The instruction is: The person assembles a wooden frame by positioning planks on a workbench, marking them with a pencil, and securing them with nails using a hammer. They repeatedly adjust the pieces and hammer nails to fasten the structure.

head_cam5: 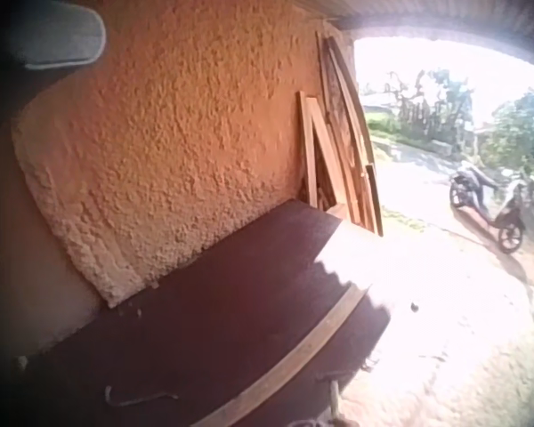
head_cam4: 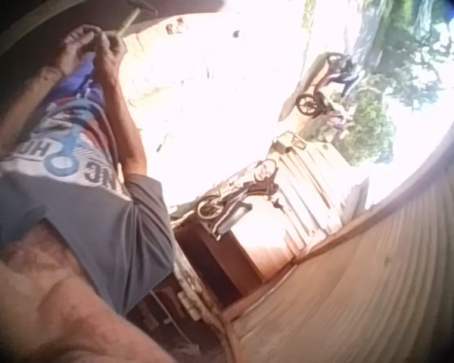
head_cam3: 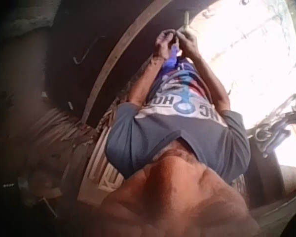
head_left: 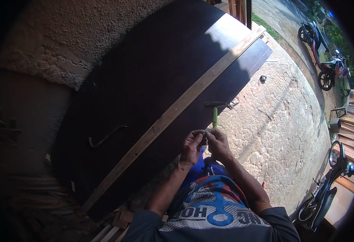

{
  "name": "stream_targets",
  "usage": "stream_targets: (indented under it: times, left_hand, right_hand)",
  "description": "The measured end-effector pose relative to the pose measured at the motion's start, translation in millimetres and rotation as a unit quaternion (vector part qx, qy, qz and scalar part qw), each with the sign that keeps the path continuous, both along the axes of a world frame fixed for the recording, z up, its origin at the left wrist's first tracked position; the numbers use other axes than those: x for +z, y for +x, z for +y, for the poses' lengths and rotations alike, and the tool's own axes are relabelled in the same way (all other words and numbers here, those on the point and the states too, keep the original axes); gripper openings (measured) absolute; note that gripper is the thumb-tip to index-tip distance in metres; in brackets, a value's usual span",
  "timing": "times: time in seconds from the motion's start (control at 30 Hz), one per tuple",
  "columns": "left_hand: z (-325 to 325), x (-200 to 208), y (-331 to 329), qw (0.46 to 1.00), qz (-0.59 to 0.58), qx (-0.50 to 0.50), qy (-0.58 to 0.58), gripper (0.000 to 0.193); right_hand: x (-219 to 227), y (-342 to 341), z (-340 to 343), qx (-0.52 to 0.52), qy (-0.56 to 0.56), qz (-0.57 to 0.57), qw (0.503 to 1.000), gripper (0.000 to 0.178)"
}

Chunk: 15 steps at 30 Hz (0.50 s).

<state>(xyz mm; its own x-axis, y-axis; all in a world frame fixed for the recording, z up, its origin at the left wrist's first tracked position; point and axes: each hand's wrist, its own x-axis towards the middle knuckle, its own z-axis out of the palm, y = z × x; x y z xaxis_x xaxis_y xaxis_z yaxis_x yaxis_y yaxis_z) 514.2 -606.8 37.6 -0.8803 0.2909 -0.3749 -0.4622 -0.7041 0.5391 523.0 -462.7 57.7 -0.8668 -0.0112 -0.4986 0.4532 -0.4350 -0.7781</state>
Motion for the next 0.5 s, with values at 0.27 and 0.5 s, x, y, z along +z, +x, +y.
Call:
stream_targets:
  times: [0.27, 0.5]
  left_hand:
    - [1, -27, -65, 0.995, -0.073, 0.059, 0.01, 0.009]
    - [-42, -29, -103, 0.979, -0.006, 0.146, -0.144, 0.006]
  right_hand:
    - [3, -64, 7, 0.021, 0.06, -0.043, 0.997, 0.04]
    - [-36, -85, 27, 0.139, 0.402, 0.142, 0.894, 0.057]
